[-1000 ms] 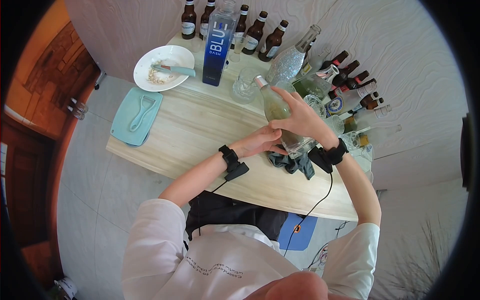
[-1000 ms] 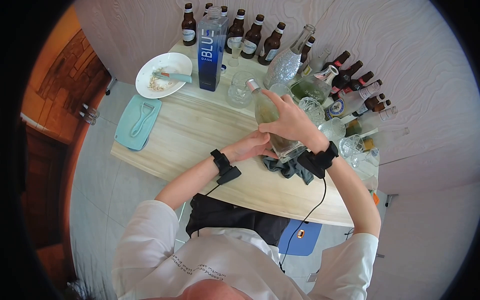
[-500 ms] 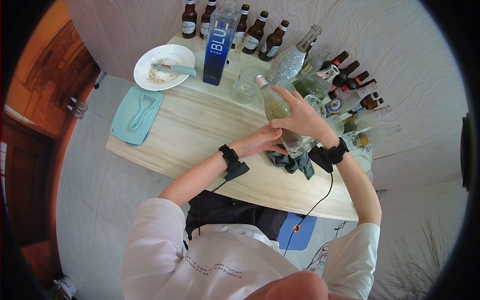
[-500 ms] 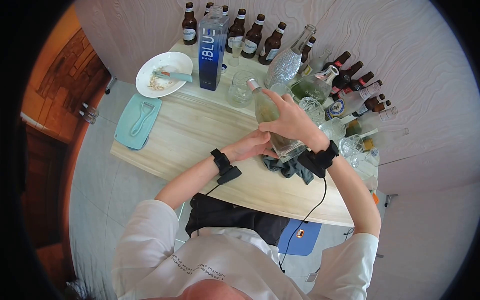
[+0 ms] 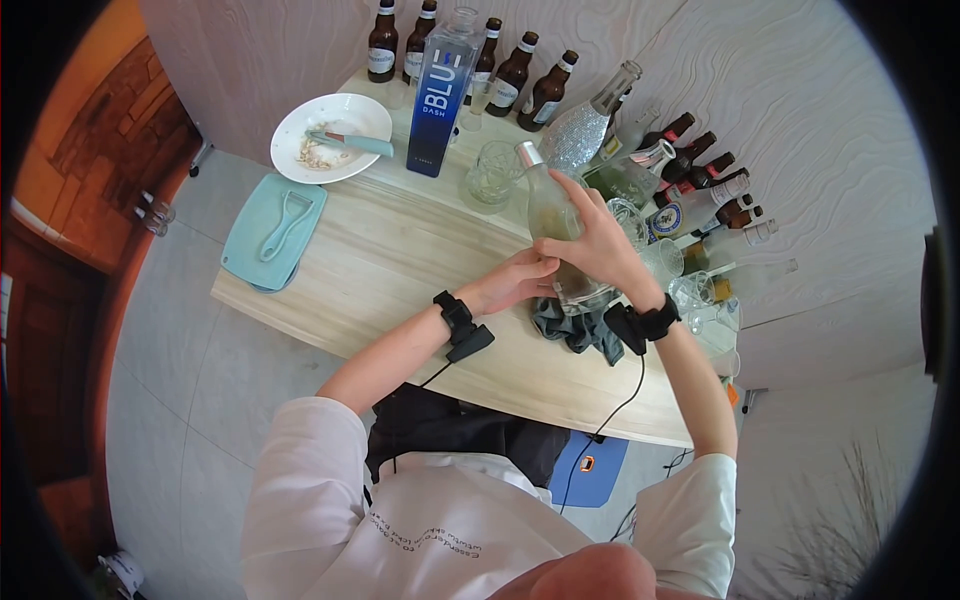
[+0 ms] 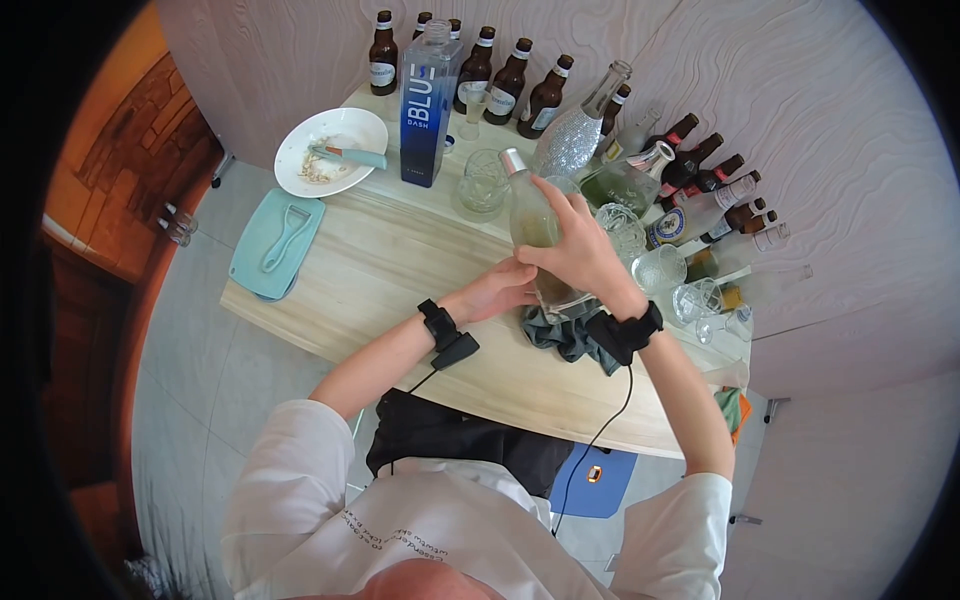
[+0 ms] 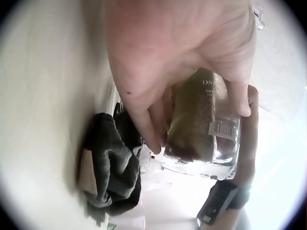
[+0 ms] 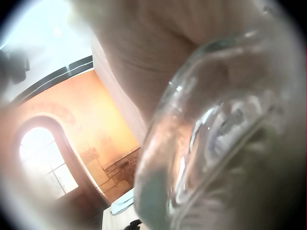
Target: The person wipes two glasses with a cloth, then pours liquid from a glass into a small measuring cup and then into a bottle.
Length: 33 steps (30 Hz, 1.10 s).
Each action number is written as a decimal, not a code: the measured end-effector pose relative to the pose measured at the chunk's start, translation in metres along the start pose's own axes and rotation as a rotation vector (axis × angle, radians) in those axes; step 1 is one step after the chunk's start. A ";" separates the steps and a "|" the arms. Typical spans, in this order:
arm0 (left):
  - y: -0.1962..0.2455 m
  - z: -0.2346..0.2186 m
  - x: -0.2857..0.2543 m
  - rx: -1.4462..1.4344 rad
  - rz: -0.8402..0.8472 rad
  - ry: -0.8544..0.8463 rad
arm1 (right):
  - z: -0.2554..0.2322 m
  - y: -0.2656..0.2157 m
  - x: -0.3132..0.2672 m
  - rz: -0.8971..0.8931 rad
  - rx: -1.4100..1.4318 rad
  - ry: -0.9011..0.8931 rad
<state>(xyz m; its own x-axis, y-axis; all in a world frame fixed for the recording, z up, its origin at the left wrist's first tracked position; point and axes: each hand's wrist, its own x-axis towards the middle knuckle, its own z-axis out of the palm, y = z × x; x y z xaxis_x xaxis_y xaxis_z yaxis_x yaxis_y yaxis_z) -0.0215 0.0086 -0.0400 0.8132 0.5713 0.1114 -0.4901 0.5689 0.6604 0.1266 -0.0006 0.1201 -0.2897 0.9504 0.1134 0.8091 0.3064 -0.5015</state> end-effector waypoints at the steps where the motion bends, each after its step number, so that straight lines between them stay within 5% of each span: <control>1: -0.001 -0.003 0.000 0.001 0.011 0.015 | 0.003 -0.001 -0.002 -0.006 0.013 0.035; 14: 0.035 -0.009 -0.008 0.328 0.175 0.120 | 0.042 -0.009 -0.018 -0.188 0.192 0.494; 20: 0.041 0.004 -0.011 0.425 0.192 0.147 | 0.046 -0.006 -0.028 -0.102 0.340 0.491; 27: 0.023 0.008 0.001 0.425 0.238 0.149 | 0.081 0.024 -0.081 0.119 0.874 0.480; 33: 0.010 0.030 0.016 0.296 0.195 0.198 | 0.085 0.024 -0.108 0.154 1.019 0.696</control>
<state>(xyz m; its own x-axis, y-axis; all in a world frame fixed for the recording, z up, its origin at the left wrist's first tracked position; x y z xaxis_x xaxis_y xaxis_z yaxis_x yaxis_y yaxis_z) -0.0040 0.0058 -0.0093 0.6234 0.7711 0.1296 -0.4942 0.2602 0.8295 0.1337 -0.1010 0.0231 0.3578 0.8943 0.2686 -0.0452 0.3039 -0.9516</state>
